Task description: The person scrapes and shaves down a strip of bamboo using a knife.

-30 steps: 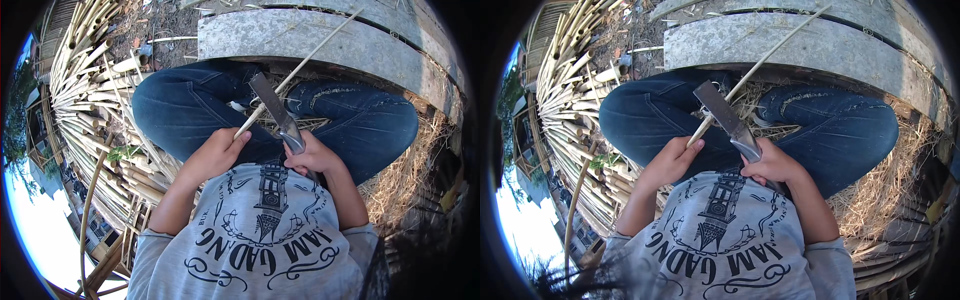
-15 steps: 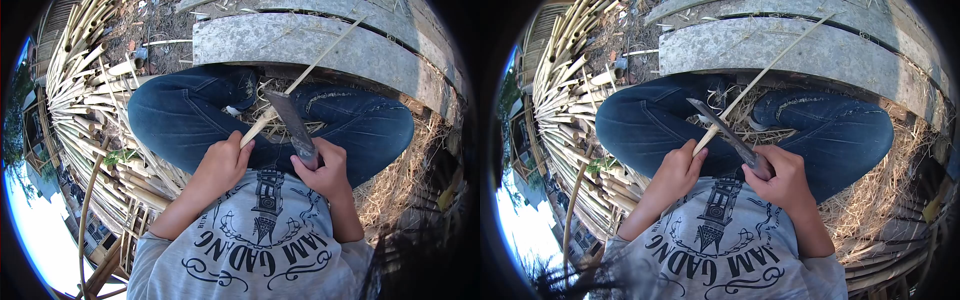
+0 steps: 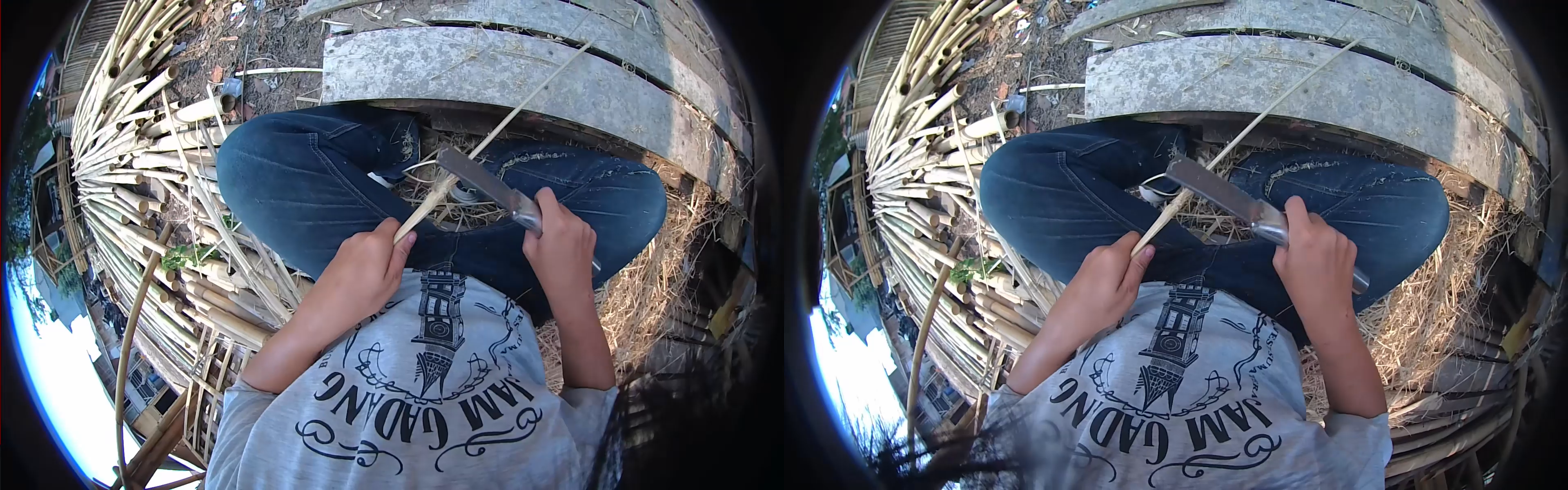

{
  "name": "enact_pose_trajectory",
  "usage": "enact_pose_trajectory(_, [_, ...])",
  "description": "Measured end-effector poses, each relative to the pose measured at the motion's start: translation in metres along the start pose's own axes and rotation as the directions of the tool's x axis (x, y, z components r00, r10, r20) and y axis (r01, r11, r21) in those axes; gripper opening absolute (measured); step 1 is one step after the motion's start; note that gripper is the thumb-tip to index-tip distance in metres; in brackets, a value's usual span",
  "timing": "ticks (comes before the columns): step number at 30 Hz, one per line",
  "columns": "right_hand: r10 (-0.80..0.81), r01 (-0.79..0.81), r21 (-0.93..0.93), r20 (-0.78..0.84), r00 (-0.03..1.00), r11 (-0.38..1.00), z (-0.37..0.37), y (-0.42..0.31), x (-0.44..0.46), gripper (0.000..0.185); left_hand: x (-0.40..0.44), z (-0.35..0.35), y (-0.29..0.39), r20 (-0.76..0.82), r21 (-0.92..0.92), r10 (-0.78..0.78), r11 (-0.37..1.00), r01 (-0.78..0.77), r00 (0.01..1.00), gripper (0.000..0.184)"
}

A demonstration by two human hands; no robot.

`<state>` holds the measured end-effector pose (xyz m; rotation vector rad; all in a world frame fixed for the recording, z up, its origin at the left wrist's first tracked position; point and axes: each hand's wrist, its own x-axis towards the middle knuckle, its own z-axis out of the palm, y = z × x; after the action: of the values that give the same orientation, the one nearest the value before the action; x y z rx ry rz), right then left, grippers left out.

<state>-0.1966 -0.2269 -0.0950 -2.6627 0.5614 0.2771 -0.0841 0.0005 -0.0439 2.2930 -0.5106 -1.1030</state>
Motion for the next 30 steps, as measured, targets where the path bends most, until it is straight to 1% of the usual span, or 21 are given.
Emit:
enact_pose_trajectory(1, [0.111, -0.113, -0.031, -0.048, 0.993, 0.993, -0.005, 0.014, 0.005, 0.023, -0.004, -0.003, -0.005, -0.002, -0.003, -0.001, 1.0, 0.001, 1.0, 0.029])
enact_pose_trajectory(2, [0.22, -0.226, -0.055, -0.1, 0.97, 0.973, -0.011, 0.031, 0.011, 0.02, -0.007, -0.008, -0.012, -0.002, -0.02, -0.05, 0.999, 0.05, 0.999, 0.03])
enact_pose_trajectory(3, [0.23, -0.233, 0.0, -0.15, 0.962, 0.973, -0.021, 0.043, 0.011, 0.016, -0.008, -0.011, -0.016, -0.013, -0.038, -0.096, 0.995, 0.095, 0.995, 0.031])
enact_pose_trajectory(4, [0.205, -0.199, 0.051, -0.184, 0.961, 0.979, -0.025, 0.043, 0.009, 0.016, -0.005, -0.012, -0.015, -0.022, -0.038, -0.102, 0.994, 0.101, 0.995, 0.031])
enact_pose_trajectory(6, [0.024, 0.006, 0.148, -0.201, 0.979, 0.989, -0.033, 0.009, 0.002, 0.019, 0.0, -0.007, -0.002, 0.027, -0.081, -0.048, 0.995, 0.05, 0.999, 0.032])
enact_pose_trajectory(7, [-0.109, 0.138, 0.123, -0.214, 0.971, 0.983, -0.032, -0.01, -0.002, 0.023, 0.003, -0.003, 0.007, 0.025, -0.051, 0.0, 0.999, 0.001, 1.0, 0.031])
enact_pose_trajectory(8, [-0.194, 0.208, 0.096, -0.135, 0.972, 0.973, -0.028, -0.023, -0.003, 0.025, 0.005, -0.001, 0.014, 0.03, -0.053, 0.024, 0.998, -0.022, 0.999, 0.031])
enact_pose_trajectory(10, [-0.179, 0.179, 0.063, -0.008, 0.984, 0.982, -0.012, -0.023, 0.008, 0.025, 0.007, 0.0, 0.024, -0.014, 0.019, 0.112, 0.994, -0.112, 0.994, 0.029])
enact_pose_trajectory(12, [-0.003, 0.0, -0.054, -0.062, 0.998, 0.999, -0.012, 0.007, 0.024, 0.022, 0.002, -0.004, 0.013, -0.009, 0.039, 0.088, 0.995, -0.087, 0.996, 0.026])
enact_pose_trajectory(13, [0.114, -0.119, -0.055, -0.095, 0.989, 0.991, -0.015, 0.024, 0.029, 0.019, -0.005, -0.005, 0.008, -0.01, 0.037, 0.05, 0.998, -0.049, 0.999, 0.025])
enact_pose_trajectory(14, [0.185, -0.192, -0.06, -0.11, 0.977, 0.979, -0.02, 0.036, 0.031, 0.017, -0.009, -0.005, 0.004, -0.01, 0.035, 0.011, 0.999, -0.01, 1.0, 0.024])
enact_pose_trajectory(16, [0.108, -0.11, -0.011, -0.121, 0.987, 0.994, -0.03, 0.02, 0.018, 0.021, -0.008, 0.0, 0.006, -0.043, 0.021, 0.019, 1.0, -0.018, 0.999, 0.022])
enact_pose_trajectory(18, [-0.151, 0.166, 0.105, -0.133, 0.98, 0.981, -0.025, -0.014, 0.0, 0.026, 0.002, 0.001, 0.019, -0.082, 0.006, 0.125, 0.992, -0.125, 0.989, 0.021])
enact_pose_trajectory(19, [-0.205, 0.212, 0.098, -0.075, 0.976, 0.972, -0.022, -0.027, -0.003, 0.029, 0.005, 0.003, 0.023, -0.107, 0.001, 0.186, 0.982, -0.187, 0.977, 0.021])
enact_pose_trajectory(20, [-0.177, 0.181, 0.104, -0.045, 0.983, 0.978, -0.015, -0.026, 0.003, 0.028, 0.007, 0.002, 0.023, -0.103, -0.004, 0.203, 0.979, -0.204, 0.974, 0.021])
enact_pose_trajectory(22, [-0.003, 0.003, 0.025, -0.027, 1.0, 1.0, -0.002, -0.003, 0.022, 0.026, 0.009, -0.003, 0.014, -0.067, 0.087, 0.099, 0.992, -0.093, 0.993, 0.022])
enact_pose_trajectory(24, [-0.008, 0.009, 0.019, -0.055, 0.998, 1.0, 0.0, 0.003, 0.028, 0.023, 0.011, 0.0, 0.006, -0.066, 0.091, 0.081, 0.993, -0.075, 0.995, 0.023])
enact_pose_trajectory(26, [0.018, -0.016, 0.084, -0.024, 1.0, 0.996, 0.0, -0.008, 0.017, 0.022, 0.01, 0.004, 0.002, -0.056, 0.042, 0.102, 0.994, -0.099, 0.993, 0.023])
enact_pose_trajectory(27, [-0.046, 0.048, 0.114, -0.022, 0.999, 0.992, 0.004, -0.019, 0.011, 0.023, 0.01, 0.005, 0.002, -0.042, 0.046, 0.109, 0.993, -0.107, 0.993, 0.023])
enact_pose_trajectory(28, [-0.122, 0.118, 0.107, 0.035, 0.992, 0.987, 0.008, -0.03, 0.005, 0.023, 0.011, 0.006, 0.001, -0.039, 0.043, 0.11, 0.993, -0.108, 0.993, 0.023])
enact_pose_trajectory(30, [-0.071, 0.068, 0.063, 0.038, 0.997, 0.996, 0.016, -0.022, 0.014, 0.023, 0.012, 0.008, -0.005, -0.051, 0.07, 0.1, 0.993, -0.097, 0.994, 0.022])
